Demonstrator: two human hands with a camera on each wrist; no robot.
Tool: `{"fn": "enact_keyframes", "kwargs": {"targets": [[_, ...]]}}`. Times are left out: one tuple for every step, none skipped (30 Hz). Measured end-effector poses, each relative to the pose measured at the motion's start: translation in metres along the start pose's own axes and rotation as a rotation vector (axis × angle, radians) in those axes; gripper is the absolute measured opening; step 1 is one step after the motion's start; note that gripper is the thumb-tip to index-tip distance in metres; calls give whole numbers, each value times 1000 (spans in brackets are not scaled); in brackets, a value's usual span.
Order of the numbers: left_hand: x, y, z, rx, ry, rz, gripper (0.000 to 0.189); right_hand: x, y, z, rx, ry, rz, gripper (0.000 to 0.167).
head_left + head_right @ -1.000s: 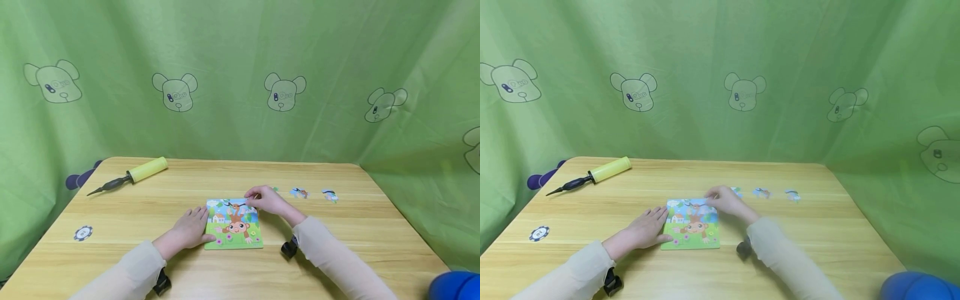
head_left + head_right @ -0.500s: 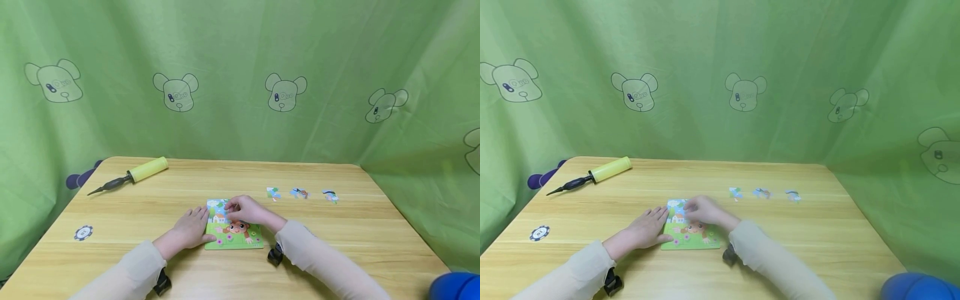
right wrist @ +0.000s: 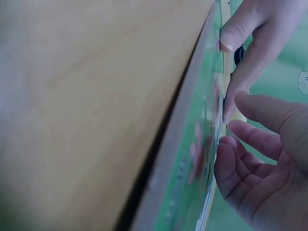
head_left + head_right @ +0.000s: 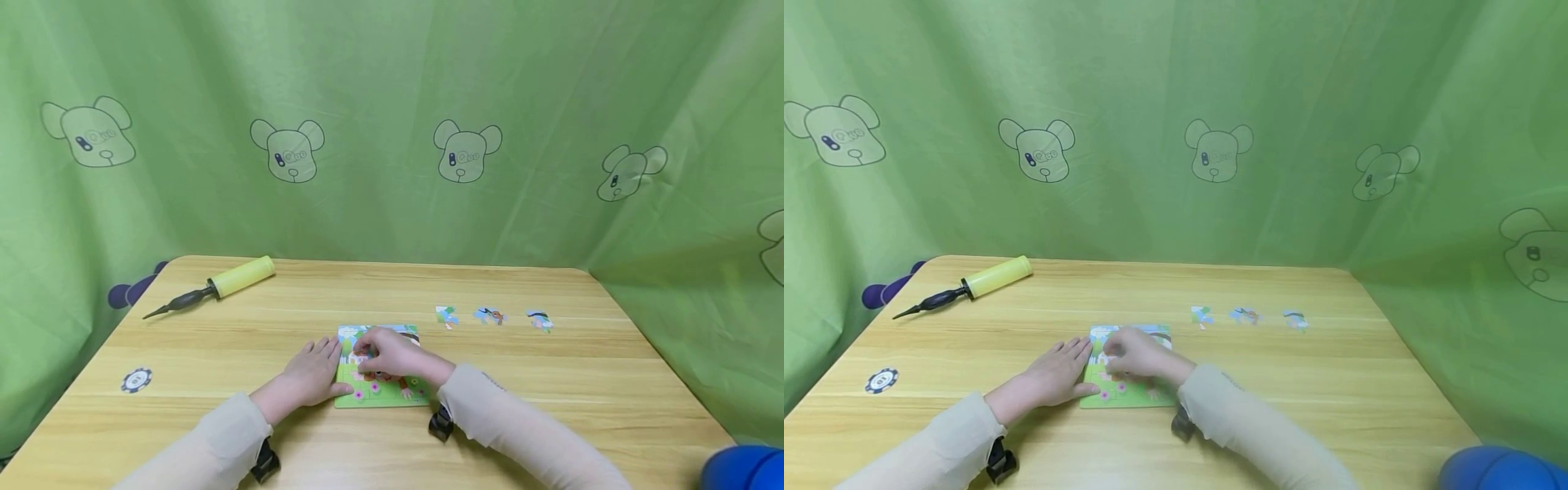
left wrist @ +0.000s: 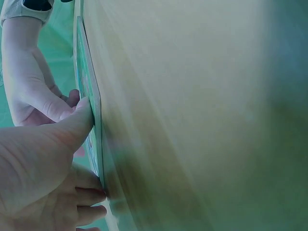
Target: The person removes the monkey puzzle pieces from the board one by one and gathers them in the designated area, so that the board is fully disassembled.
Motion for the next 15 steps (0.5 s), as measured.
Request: {"fn": "enact_keyframes", "kwargs": {"targets": [[0, 0, 0, 0, -1, 0, 80, 1, -1, 0, -3, 3, 19, 26], [1, 0, 0, -1, -3, -1, 81, 1, -1, 0, -4, 4, 37, 27], [1, 0, 0, -3, -6, -3, 81, 2, -1, 0, -6, 4, 52, 27], [1, 0, 0, -3, -6, -2, 81, 3, -1, 0, -6, 4, 63, 27], [1, 0, 0, -3, -7, -2, 80, 3, -1, 0, -4, 4, 73, 28], [1, 0, 0, -3, -7, 0, 80, 4, -1, -1, 0, 1, 80, 28], [1, 0, 0, -3, -7, 0, 80, 4, 0, -1, 4, -3, 87, 28], [1, 0, 0, -3, -7, 0, 80, 5, 0, -1, 7, -7, 92, 27], [0, 0, 0, -3, -7, 0, 80, 5, 0, -1, 7, -11, 97, 28], [0, 0, 0, -2, -7, 3, 80, 5, -1, -1, 7, -15, 104, 28], [0, 1, 0, -2, -9, 3, 80, 6, -1, -1, 5, -18, 109, 28], [0, 1, 0, -1, -8, 4, 80, 6, -1, -1, 4, -22, 115, 28], [0, 1, 1, 0, -8, 5, 80, 6, -2, -1, 4, -25, 118, 29], [0, 1, 0, 1, -8, 6, 80, 6, -2, -1, 3, -28, 121, 29], [0, 1, 1, 1, -8, 5, 79, 6, -3, -1, 3, -31, 123, 29]]}}
Point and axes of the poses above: each hand's wrist, its own z-axis away from the middle knuckle, its own x-axis out of the palm, y = z × x, the point moved 9 cm from there along -z, towards the middle knuckle, and after that the axes turned 4 degrees about x, right-handed, at the moved point
